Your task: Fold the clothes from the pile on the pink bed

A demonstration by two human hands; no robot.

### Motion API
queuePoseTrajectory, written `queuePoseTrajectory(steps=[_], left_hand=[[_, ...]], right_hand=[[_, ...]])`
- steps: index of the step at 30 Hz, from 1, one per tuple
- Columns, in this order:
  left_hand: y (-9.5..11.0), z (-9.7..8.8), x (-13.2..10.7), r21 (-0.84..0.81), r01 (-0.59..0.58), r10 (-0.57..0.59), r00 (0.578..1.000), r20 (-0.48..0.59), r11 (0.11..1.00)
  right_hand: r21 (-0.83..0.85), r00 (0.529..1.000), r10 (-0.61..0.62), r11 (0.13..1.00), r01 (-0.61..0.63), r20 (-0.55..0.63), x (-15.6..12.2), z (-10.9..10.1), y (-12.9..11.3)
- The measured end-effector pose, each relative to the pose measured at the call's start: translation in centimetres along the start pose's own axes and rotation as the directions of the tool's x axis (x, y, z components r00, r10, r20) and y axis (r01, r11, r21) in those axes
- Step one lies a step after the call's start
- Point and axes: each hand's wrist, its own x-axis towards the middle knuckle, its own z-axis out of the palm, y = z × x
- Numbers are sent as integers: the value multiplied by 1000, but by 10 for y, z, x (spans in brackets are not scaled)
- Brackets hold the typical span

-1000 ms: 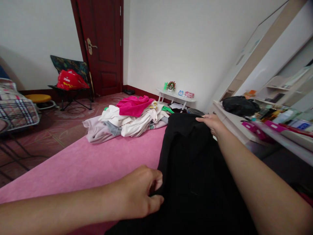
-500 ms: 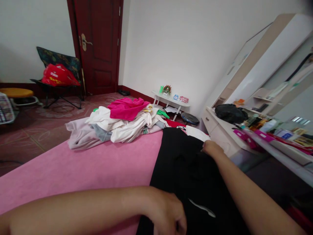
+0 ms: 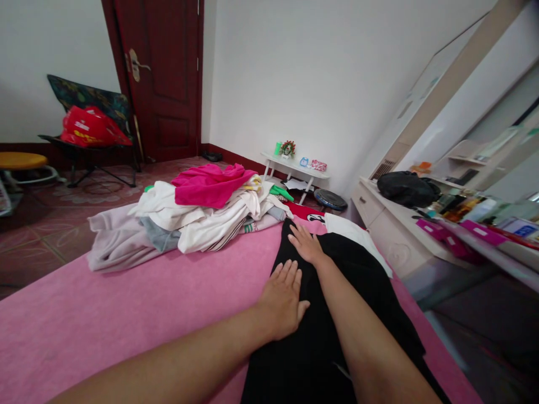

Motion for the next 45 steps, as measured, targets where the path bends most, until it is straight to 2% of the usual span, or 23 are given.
queuePoseTrajectory(steps=[2,5,8,10,11,13,16,18,19,21,24,26,27,29,31,32,33,35,37,40,43,44,45], left_hand=[[0,0,0,-6,-3,3,1000,-4,1000],[-3,2,1,-60,-3,1,999,-35,998],[-11,3,3,-246,-51,8,985,-171,968],[-18,3,5,-440,-79,-69,948,-310,894],[-22,3,6,-542,-80,-147,920,-364,837],[-29,2,10,-720,-75,-320,861,-396,690],[-35,3,13,-860,-93,-436,832,-344,501],[-36,4,14,-888,-96,-444,838,-316,450],[-37,5,14,-892,-90,-444,842,-306,444],[-37,9,15,-882,-89,-424,852,-308,462],[-37,14,16,-805,-129,-319,873,-370,579],[-37,15,16,-724,-141,-244,884,-400,675],[-36,14,16,-686,-139,-216,888,-405,714],[-35,13,14,-632,-134,-182,893,-410,763],[-34,11,12,-608,-135,-169,893,-417,782],[-33,10,12,-604,-135,-170,892,-419,785],[-33,9,11,-605,-132,-173,891,-419,785],[-32,8,11,-609,-127,-176,894,-413,783],[-32,8,11,-607,-133,-163,898,-408,784],[-32,10,12,-583,-146,-132,904,-407,799],[-32,11,13,-553,-145,-108,910,-399,821],[-33,11,13,-544,-144,-101,913,-396,827],[-33,11,12,-536,-144,-94,915,-392,832]], right_hand=[[15,992,116,993,-117,50,14,7,6],[10,985,158,987,-159,67,21,7,3],[0,982,163,986,-164,92,9,3,-4],[-3,981,150,989,-150,120,-5,-2,-8],[0,980,142,990,-143,143,-13,-5,-9],[-2,976,106,994,-107,188,-35,-13,-15],[-30,992,1,1000,3,124,-89,-23,-39],[-27,997,-58,998,57,-41,-143,-22,-68],[-15,990,-90,996,89,-109,-172,-19,-84],[20,979,-142,989,147,-143,-230,-11,-113],[119,976,-193,972,204,-97,-285,-10,-131],[256,980,-189,946,198,-62,-293,-22,-118],[328,987,-141,931,158,-75,-290,-30,-105],[429,982,65,903,17,-176,-275,-42,-66],[433,873,314,891,-136,-372,-257,-46,-20],[406,825,386,889,-212,-412,-249,-44,2],[381,793,450,875,-299,-410,-242,-40,22],[355,771,555,821,-447,-312,-232,-29,52],[346,780,601,779,-523,-173,-229,-19,67],[368,807,590,758,-538,-37,-228,-12,68],[548,808,589,679,-488,-9,-229,-20,63],[644,789,614,617,-451,-35,-229,-25,64],[738,748,658,546,-396,-85,-230,-31,68]])
